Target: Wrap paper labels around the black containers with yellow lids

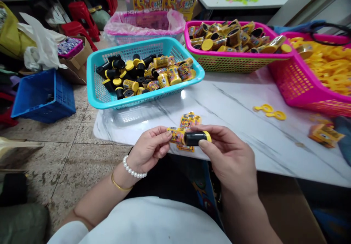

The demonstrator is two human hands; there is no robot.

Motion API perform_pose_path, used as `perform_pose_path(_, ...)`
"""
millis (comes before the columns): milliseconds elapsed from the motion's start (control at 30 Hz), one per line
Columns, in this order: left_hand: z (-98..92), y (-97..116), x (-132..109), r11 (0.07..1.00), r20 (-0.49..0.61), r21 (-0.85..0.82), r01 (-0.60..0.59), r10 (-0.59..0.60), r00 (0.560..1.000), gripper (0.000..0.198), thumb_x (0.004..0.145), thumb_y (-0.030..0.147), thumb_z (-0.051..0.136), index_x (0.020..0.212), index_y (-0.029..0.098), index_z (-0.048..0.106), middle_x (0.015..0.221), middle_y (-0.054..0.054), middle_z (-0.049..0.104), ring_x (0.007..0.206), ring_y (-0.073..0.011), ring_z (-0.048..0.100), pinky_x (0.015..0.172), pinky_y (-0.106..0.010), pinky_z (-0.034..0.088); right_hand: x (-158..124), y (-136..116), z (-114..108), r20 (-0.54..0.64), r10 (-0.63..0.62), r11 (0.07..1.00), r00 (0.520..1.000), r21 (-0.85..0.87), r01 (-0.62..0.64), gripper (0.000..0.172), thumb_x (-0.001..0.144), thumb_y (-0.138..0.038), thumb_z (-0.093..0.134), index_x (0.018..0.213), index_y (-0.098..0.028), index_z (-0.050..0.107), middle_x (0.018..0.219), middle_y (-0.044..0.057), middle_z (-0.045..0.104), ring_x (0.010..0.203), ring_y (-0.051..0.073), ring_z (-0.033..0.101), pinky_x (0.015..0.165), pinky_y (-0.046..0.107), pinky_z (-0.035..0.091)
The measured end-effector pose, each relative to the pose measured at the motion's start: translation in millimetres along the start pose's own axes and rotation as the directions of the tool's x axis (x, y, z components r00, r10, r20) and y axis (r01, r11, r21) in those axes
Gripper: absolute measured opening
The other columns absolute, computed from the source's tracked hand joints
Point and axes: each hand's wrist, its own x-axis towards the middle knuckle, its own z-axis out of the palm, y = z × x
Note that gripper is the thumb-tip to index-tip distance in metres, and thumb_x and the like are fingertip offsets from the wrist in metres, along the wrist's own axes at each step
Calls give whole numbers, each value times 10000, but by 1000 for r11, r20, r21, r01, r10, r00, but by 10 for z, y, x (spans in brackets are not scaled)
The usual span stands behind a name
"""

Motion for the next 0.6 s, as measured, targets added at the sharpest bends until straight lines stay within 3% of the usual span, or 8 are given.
perform_pose_path(133, 17, -10, 10, 1000, -1, -3, 1, -1, 1000, 439, 578, 339, 934, 792, 112, 625, 661, 20, 619, 392, 10, 394, 367, -129, 178, -38, -50, 80, -5, 12, 1000, 1000, -16, -12, 129, 863, -243, 752, 982, -238, 701, 1020, 38, 813, 895, 167, 790, 795, 228, 646)
perform_pose_path(267, 38, 0, 17, 999, 18, 30, -9, 9, 1000, 449, 558, 400, 936, 742, 124, 633, 540, 53, 538, 381, -5, 362, 371, -146, 161, -42, -12, 107, 26, 1, 1000, 1000, 12, -1, 125, 877, -241, 734, 953, -242, 635, 1041, 45, 810, 897, 179, 790, 780, 260, 652)
perform_pose_path(400, 120, 134, 57, 984, 18, 135, -115, 113, 993, 450, 599, 460, 915, 743, 115, 666, 492, 67, 470, 426, -19, 364, 394, -146, 189, 92, -23, 15, 45, -181, 971, 982, -153, 186, 237, 837, -206, 780, 1030, -261, 653, 1059, 36, 789, 909, 173, 770, 805, 272, 635)
perform_pose_path(500, 178, 323, 147, 939, 25, 206, -277, 278, 960, 486, 643, 471, 897, 926, 125, 705, 674, 23, 589, 537, -47, 474, 432, -148, 285, 364, -91, -97, 119, -390, 882, 913, -235, 408, 338, 796, -205, 825, 1097, -276, 688, 1056, 41, 759, 987, 197, 731, 847, 310, 613)
perform_pose_path(600, 154, 505, 301, 910, 209, 278, -308, 256, 944, 599, 626, 464, 911, 1090, 155, 693, 919, -48, 684, 728, -128, 622, 527, -199, 421, 697, -164, -165, 315, -479, 781, 819, -272, 562, 321, 774, -231, 844, 1068, -267, 722, 987, 47, 722, 899, 200, 704, 739, 313, 603)
